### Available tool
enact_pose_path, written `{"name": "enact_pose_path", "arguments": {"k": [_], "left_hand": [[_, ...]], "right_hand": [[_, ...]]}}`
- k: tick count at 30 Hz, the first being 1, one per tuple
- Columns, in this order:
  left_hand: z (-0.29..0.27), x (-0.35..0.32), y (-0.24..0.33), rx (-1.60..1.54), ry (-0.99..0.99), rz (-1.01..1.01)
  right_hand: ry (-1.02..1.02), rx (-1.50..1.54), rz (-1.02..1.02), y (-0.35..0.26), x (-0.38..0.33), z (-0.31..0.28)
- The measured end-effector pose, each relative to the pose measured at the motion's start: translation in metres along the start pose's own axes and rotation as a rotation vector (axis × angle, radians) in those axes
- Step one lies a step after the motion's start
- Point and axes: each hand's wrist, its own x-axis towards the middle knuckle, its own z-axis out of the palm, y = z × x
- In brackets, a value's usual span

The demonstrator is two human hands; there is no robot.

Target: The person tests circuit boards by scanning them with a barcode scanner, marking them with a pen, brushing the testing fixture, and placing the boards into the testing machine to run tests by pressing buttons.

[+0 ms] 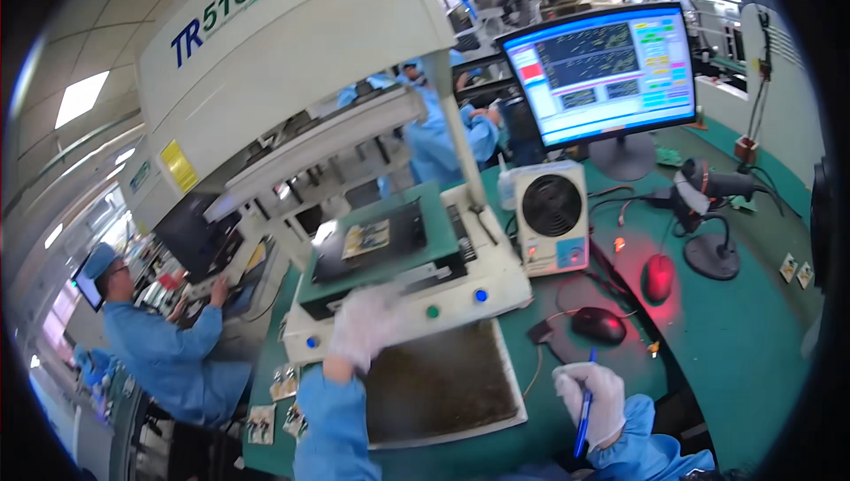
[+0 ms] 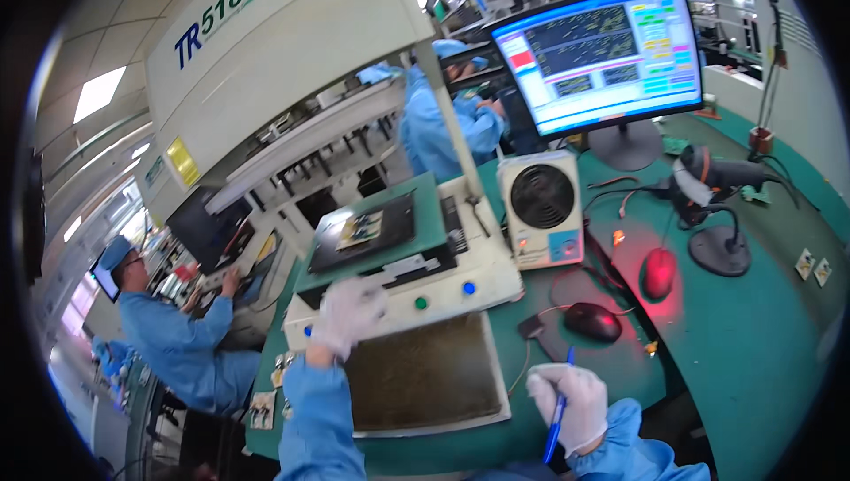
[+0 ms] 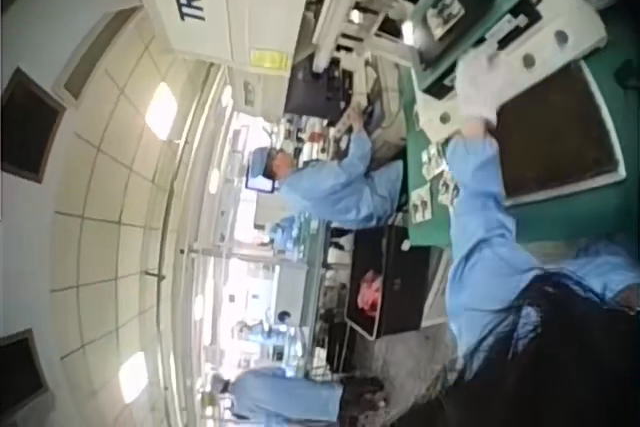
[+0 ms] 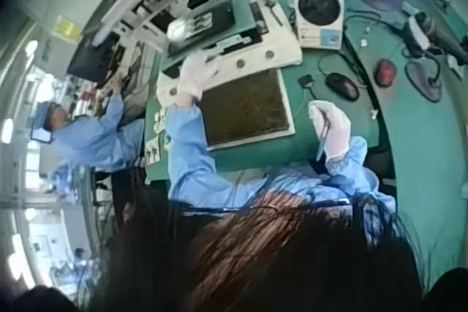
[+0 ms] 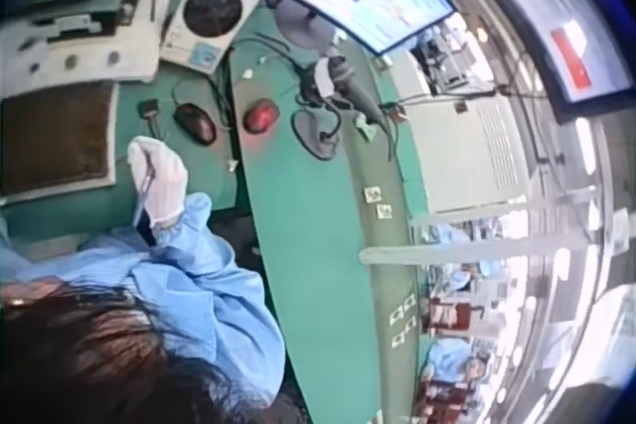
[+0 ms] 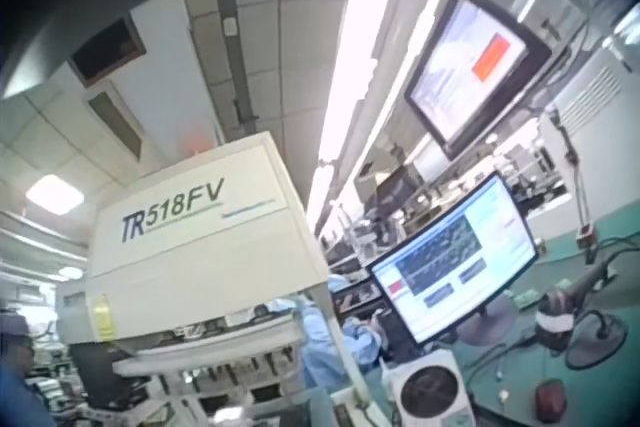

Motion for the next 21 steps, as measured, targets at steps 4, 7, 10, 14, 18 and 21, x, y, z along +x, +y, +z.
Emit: {"name": "enact_pose_path", "arguments": {"k": [4,7,10,14,18,21], "left_hand": [[0.020,0.065,-0.103,0.130,0.085,-0.072],[0.027,0.101,-0.144,0.315,-0.205,-0.142],[0.025,0.117,-0.161,0.277,-0.348,-0.096],[0.026,0.114,-0.158,0.451,-0.107,0.175],[0.001,0.106,-0.144,0.544,-0.073,0.127],[-0.027,0.081,-0.114,0.235,0.045,0.157]], "right_hand": [[-0.060,-0.228,0.020,0.015,0.008,0.017],[-0.057,-0.320,-0.020,0.027,0.009,0.018],[-0.029,-0.529,0.065,0.041,0.009,0.015],[-0.370,-0.722,0.248,0.056,0.011,0.020],[-0.456,-0.775,0.196,0.064,0.023,0.036],[-0.596,-0.899,0.362,0.070,0.033,0.042]]}}
